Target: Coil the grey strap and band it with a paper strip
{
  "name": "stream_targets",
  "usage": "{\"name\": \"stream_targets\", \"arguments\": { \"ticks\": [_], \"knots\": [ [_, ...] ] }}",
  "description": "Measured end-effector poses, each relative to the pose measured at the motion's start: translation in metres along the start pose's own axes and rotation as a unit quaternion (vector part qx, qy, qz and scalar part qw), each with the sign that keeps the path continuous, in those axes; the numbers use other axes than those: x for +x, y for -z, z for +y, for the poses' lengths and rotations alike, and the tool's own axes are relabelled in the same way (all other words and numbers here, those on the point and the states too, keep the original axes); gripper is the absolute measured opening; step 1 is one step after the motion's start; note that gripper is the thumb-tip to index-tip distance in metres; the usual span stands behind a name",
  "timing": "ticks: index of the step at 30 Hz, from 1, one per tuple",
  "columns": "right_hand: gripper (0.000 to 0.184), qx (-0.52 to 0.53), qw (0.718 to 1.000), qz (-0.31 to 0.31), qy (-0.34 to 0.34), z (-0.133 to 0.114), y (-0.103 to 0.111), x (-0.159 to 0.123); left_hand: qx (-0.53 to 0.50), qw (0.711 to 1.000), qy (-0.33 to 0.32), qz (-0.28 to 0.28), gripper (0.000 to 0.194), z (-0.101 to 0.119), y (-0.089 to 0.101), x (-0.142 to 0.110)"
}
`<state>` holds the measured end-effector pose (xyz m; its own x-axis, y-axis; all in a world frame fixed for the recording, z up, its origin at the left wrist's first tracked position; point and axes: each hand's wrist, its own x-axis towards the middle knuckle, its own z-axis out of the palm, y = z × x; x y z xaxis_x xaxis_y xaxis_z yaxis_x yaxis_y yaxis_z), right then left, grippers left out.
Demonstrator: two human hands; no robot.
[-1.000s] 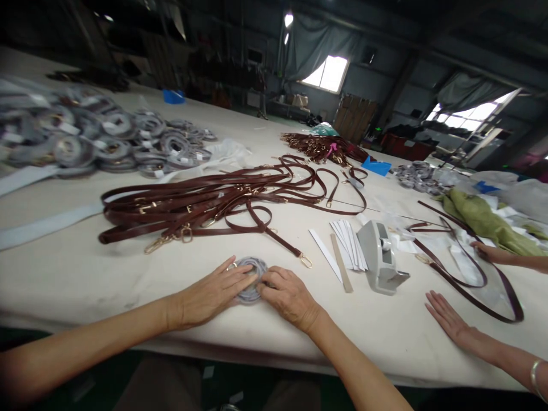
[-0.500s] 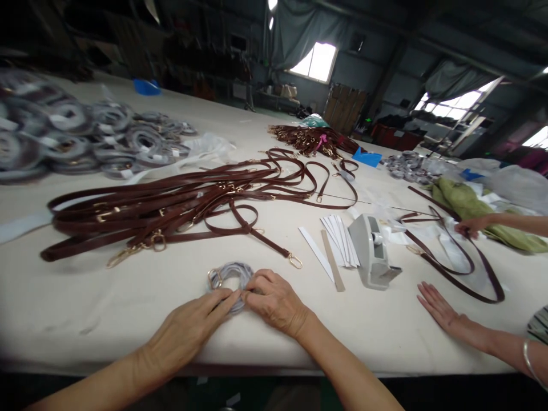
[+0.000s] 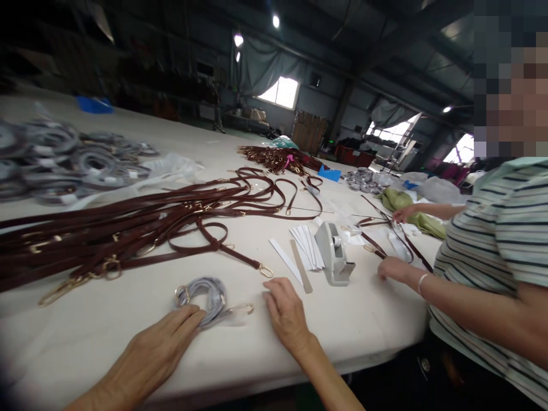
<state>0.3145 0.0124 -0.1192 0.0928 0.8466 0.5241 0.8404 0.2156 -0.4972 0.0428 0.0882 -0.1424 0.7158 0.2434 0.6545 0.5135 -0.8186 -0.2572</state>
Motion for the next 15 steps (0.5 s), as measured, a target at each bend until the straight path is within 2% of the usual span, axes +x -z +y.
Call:
{"name": "stream_targets", "arguments": {
  "ticks": [3, 6, 10, 15],
  "knots": [
    [0.029, -0.102, 0.988, 0.003, -0.118, 0.024, 0.014, 0.016, 0.0, 1.0, 0.004, 0.013, 0.038, 0.0, -0.004, -0.002],
    [0.025, -0.161, 0.972, -0.014, -0.168, 0.041, 0.019, 0.038, -0.001, 1.0, 0.007, 0.03, 0.038, -0.001, -0.008, -0.004],
    [0.014, -0.191, 0.957, -0.056, -0.209, 0.049, 0.022, 0.058, 0.007, 1.0, 0.007, 0.023, 0.037, -0.001, -0.015, -0.008],
    [0.003, -0.173, 0.954, -0.115, -0.215, 0.047, 0.032, 0.064, 0.036, 0.999, -0.015, 0.032, 0.033, -0.001, -0.028, -0.016]
  ]
}}
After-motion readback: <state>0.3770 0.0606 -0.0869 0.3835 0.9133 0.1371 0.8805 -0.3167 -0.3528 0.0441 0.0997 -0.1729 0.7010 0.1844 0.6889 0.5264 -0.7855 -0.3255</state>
